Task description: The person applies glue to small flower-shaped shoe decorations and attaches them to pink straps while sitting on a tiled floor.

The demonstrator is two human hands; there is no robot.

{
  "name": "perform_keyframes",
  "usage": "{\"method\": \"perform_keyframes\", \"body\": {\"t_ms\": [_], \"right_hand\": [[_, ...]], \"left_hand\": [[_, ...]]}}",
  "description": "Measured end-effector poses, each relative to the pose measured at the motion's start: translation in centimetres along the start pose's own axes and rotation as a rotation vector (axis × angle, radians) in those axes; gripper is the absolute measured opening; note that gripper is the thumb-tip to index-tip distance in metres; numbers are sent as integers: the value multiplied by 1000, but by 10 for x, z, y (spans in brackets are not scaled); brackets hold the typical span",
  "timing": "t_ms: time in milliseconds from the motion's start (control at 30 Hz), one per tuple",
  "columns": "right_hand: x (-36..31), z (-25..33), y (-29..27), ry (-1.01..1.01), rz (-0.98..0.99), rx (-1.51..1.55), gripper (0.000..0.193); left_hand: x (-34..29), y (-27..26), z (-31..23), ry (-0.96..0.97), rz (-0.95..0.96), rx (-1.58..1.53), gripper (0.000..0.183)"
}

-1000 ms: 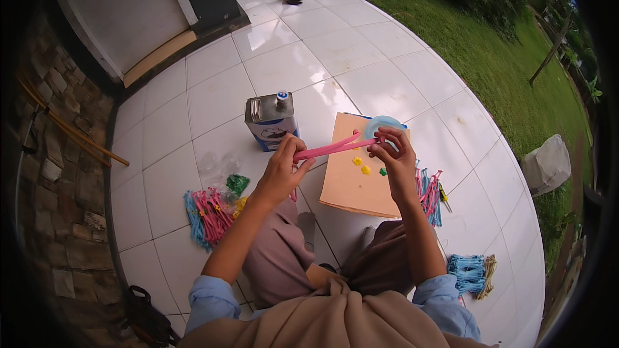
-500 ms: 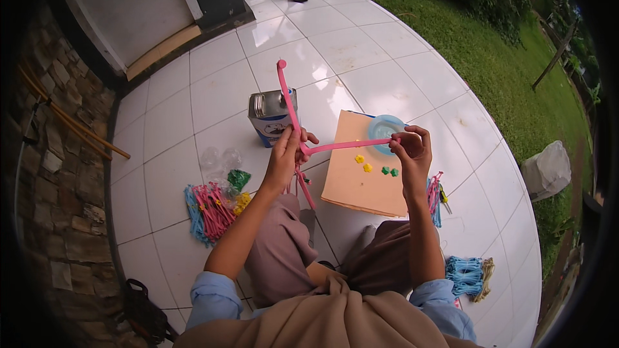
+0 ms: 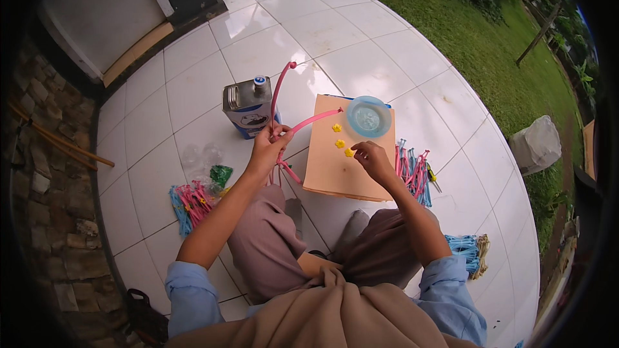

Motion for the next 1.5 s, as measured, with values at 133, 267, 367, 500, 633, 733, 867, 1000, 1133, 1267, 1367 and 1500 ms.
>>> {"method": "perform_keyframes", "body": {"t_ms": [133, 267, 367, 500, 633, 733, 867, 1000, 1133, 1267, 1367, 1500], "right_hand": [[3, 4, 24, -113, -75, -201, 32], [8, -7, 29, -134, -109, -349, 27], [6, 9, 25, -172, -97, -322, 23], [-5, 73, -8, -176, -159, -82, 26], [-27, 121, -34, -418, -393, 156, 41], [-37, 133, -36, -546, -450, 199, 49], [-41, 145, -33, -651, -436, 104, 51], [-42, 144, -31, -672, -436, 82, 50], [-44, 143, -30, -672, -431, 44, 47], [-45, 133, -45, -633, -564, 134, 47], [-39, 98, -76, -256, -826, 379, 57], [-19, 89, -78, 7, -446, 1013, 60]], "left_hand": [[5, 0, 7, -42, -18, -153, 30], [3, 16, 1, -21, -23, -61, 26], [4, 15, -1, 72, -42, 159, 16], [0, 20, -9, 136, -28, 147, 18], [-7, 36, -24, 142, 16, 32, 19], [-7, 43, -20, 106, 143, 87, 22], [-10, 47, -18, 63, 179, 143, 26], [-8, 46, -16, 84, 162, 234, 25], [-11, 53, -21, 160, 198, 225, 25], [-13, 53, -23, 176, 143, 285, 25], [-14, 47, -32, 198, 120, 299, 23], [-15, 53, -34, 158, 152, 219, 22]]}}
Point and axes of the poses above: each hand's wrist, its own x-axis towards the middle knuckle, its own y-axis out of the palm, z = x × y, the point moved 5 cm from there along x, towards the middle knuckle, and after that the axes turned 6 degrees about y, right-handed, at the moved point
